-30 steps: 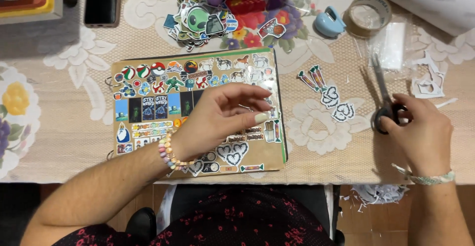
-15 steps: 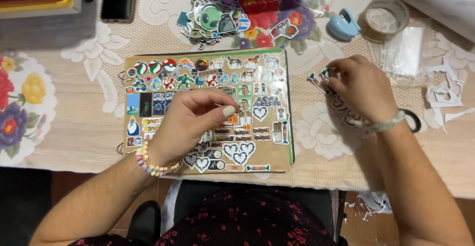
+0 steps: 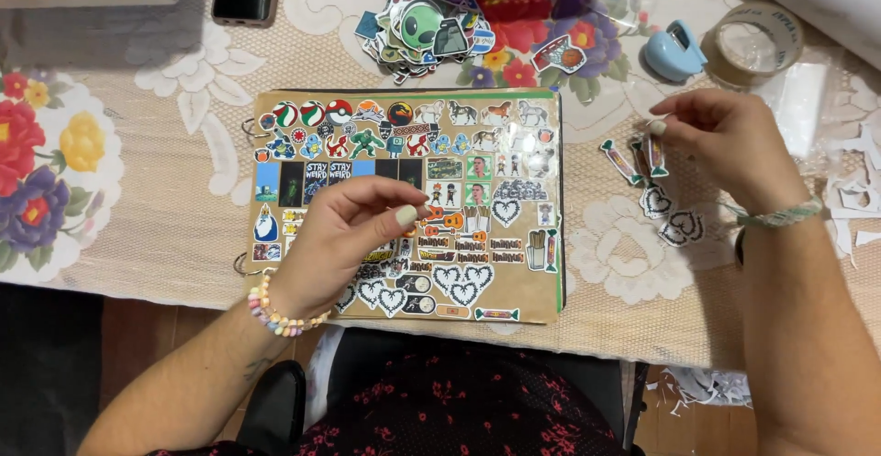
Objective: The person applies various stickers to a decorated binder cover, peeling them from their backing and smoothing them onto the surface. They also handle a small piece of white paper, folding it and placing it on the table.
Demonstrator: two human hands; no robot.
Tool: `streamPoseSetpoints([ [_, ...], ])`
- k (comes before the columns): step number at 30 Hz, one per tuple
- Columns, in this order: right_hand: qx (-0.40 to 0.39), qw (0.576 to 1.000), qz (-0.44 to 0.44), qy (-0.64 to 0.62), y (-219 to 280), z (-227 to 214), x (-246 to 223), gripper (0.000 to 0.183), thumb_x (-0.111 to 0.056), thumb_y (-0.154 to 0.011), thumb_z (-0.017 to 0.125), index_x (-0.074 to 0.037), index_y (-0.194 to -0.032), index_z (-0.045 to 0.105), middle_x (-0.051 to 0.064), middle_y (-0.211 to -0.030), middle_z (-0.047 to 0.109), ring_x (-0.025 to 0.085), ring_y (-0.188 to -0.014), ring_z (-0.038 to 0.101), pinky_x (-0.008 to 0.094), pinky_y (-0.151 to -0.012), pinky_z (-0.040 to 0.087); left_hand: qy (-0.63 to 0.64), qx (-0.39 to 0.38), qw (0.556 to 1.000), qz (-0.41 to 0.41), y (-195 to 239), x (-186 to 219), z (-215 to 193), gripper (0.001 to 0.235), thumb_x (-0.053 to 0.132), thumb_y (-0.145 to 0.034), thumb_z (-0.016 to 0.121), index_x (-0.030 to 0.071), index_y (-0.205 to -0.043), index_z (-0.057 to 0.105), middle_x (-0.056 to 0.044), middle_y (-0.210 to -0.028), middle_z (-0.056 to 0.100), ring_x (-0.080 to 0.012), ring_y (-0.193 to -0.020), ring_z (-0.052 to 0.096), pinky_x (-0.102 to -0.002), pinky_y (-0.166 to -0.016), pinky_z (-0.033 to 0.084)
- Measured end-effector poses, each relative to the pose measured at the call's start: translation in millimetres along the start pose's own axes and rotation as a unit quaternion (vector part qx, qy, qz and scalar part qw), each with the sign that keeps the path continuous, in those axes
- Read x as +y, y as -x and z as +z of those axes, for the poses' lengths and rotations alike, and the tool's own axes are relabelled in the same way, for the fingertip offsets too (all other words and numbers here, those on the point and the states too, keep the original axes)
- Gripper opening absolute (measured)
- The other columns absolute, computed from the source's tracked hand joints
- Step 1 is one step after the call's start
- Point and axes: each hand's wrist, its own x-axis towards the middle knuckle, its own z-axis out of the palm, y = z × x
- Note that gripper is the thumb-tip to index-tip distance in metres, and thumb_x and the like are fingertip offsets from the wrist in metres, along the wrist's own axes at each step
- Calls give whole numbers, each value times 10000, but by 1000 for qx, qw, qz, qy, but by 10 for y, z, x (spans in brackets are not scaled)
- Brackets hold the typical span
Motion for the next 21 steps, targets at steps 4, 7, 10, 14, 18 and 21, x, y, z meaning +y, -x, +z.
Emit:
streamPoseSetpoints([
  [4, 33, 999, -35, 12, 319, 17, -90, 51, -63, -1042, 670, -55, -1085, 697, 60, -926, 703, 110, -818, 635, 216, -658, 488, -5, -6, 1000, 3, 29, -82, 87, 173, 87, -904, 699, 30, -1063, 737, -120, -1001, 783, -187, -961, 754, -273, -795, 615],
  [7, 28, 989, -132, -68, 732, 213, -234, 75, 68, -1021, 633, 21, -1078, 637, 138, -937, 697, 182, -824, 680, 241, -722, 565, 14, -16, 1000, 13, 53, -171, 250, 135, 64, -898, 707, 35, -1021, 755, -106, -974, 780, -175, -911, 735, -290, -839, 609],
  [10, 24, 919, -393, 4, 1093, 481, -311, 82, -130, -875, 720, -51, -892, 703, 68, -844, 727, 162, -765, 700, 265, -739, 568, 13, -55, 998, 13, 76, -239, 433, 131, 129, -915, 715, 68, -1024, 752, -69, -949, 757, -131, -832, 689, -242, -727, 591],
  [14, -81, 795, -599, 45, 1331, 525, -332, 175, -142, -958, 551, -55, -953, 703, 103, -1007, 723, 242, -914, 760, 287, -706, 631, -12, -132, 985, 107, 95, -131, 587, 197, 179, -909, 727, 90, -1084, 722, -87, -1107, 711, -189, -1097, 669, -307, -1007, 539],
  [18, -109, 754, -646, 49, 1390, 455, -539, 156, -71, -937, 578, -11, -960, 720, 129, -1048, 732, 315, -1011, 790, 310, -759, 652, -13, -198, 979, 50, 114, -75, 595, 362, 250, -848, 773, 80, -1160, 701, -70, -1161, 728, -168, -1123, 689, -293, -1061, 538],
  [21, -122, 750, -650, 38, 1378, 470, -564, 154, -42, -938, 582, 22, -1004, 705, 149, -1107, 716, 329, -1062, 774, 330, -806, 681, 18, -240, 970, 14, 139, -23, 606, 372, 152, -861, 761, 45, -1201, 656, -128, -1083, 743, -191, -1044, 726, -287, -1002, 579],
])
